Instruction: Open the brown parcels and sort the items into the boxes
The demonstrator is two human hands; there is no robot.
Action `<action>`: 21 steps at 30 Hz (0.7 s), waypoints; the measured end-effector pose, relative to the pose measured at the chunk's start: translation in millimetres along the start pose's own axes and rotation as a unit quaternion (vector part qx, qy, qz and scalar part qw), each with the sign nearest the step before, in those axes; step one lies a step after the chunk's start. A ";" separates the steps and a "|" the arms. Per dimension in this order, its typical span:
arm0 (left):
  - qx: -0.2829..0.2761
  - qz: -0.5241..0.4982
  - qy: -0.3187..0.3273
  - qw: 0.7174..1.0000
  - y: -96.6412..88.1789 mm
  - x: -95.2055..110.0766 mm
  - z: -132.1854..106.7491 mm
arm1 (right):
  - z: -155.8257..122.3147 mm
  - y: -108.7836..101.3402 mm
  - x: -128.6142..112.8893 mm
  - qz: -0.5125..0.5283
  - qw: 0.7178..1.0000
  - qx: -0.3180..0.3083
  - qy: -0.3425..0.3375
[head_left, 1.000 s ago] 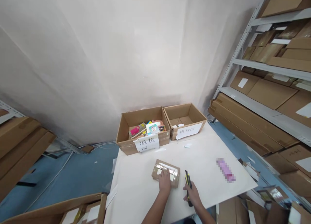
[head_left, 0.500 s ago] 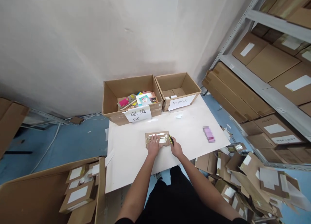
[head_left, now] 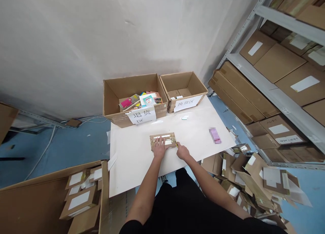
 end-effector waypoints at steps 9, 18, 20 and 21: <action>0.011 -0.021 0.016 1.000 -53.1 -24.9 24.5 | 1.8 35.0 113.5 0.406 0.892 0.140 0.141; 0.014 -0.001 -0.032 0.999 -48.2 -39.9 28.4 | 44.5 21.3 153.9 0.414 0.873 0.203 0.160; 0.024 0.014 -0.033 0.999 -50.7 -33.4 27.2 | 50.4 16.0 144.5 0.366 0.884 0.219 0.189; 0.032 0.022 -0.036 0.999 -51.8 -30.0 25.8 | 52.9 19.5 133.8 0.350 0.894 0.215 0.181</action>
Point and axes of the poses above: each hand's wrist, its own z-axis towards the middle knuckle, its own y-axis out of the palm, x = y × z, the point moved 4 cm from there along z, towards the middle knuckle, and after that the axes turned 2 degrees about z, right-handed, at the moved point
